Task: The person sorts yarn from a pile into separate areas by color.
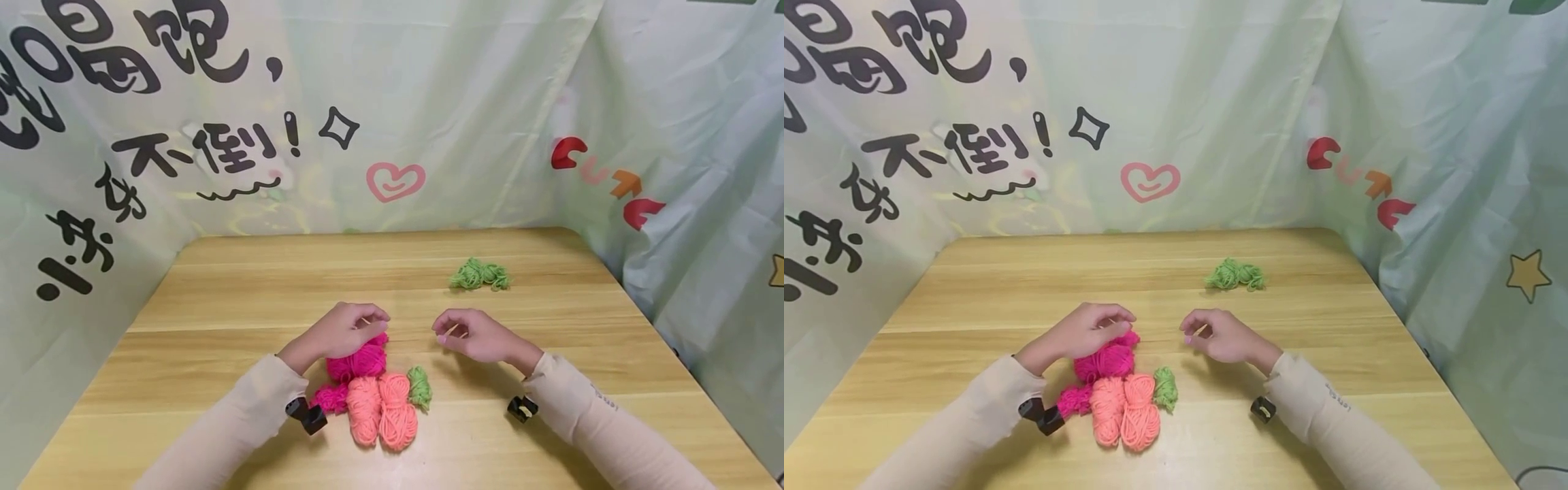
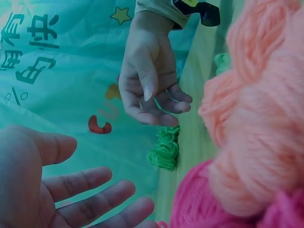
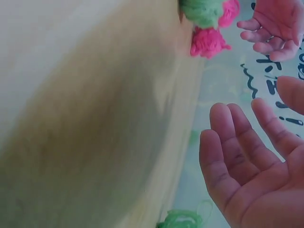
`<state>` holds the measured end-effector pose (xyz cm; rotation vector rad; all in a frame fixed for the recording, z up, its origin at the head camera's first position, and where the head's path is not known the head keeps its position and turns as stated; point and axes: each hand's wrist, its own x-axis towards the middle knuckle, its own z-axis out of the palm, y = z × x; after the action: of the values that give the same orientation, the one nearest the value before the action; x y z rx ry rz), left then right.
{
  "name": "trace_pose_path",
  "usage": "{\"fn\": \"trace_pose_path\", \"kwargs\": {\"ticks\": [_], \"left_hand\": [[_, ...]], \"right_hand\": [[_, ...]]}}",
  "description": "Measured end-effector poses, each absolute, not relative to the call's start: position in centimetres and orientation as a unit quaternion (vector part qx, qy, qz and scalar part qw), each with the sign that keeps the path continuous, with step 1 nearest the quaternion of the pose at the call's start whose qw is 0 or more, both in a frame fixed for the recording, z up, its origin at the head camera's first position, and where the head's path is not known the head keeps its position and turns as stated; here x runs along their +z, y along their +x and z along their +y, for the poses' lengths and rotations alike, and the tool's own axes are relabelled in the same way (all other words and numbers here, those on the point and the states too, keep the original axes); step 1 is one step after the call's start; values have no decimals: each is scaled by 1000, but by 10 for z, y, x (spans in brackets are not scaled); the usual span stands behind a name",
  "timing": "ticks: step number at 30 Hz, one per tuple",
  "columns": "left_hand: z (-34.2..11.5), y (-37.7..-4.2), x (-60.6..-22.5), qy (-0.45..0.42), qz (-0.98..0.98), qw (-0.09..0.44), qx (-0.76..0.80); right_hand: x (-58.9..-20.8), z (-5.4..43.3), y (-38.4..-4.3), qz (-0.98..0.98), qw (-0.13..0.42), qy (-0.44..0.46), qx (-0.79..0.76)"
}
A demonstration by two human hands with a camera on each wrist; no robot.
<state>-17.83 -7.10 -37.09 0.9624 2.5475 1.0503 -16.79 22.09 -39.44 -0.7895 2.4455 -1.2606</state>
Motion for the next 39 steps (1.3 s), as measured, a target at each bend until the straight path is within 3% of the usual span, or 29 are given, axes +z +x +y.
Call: {"fn": "trace_pose_path", "kwargs": {"ticks": [21, 39], "left_hand": [[-96, -150, -383, 356, 883, 45, 304], [-98, -150, -390, 357, 885, 71, 289]], "right_hand": [[-408, 204, -141, 819, 196, -326, -430], [-408, 195, -137, 818, 234, -333, -406]]}}
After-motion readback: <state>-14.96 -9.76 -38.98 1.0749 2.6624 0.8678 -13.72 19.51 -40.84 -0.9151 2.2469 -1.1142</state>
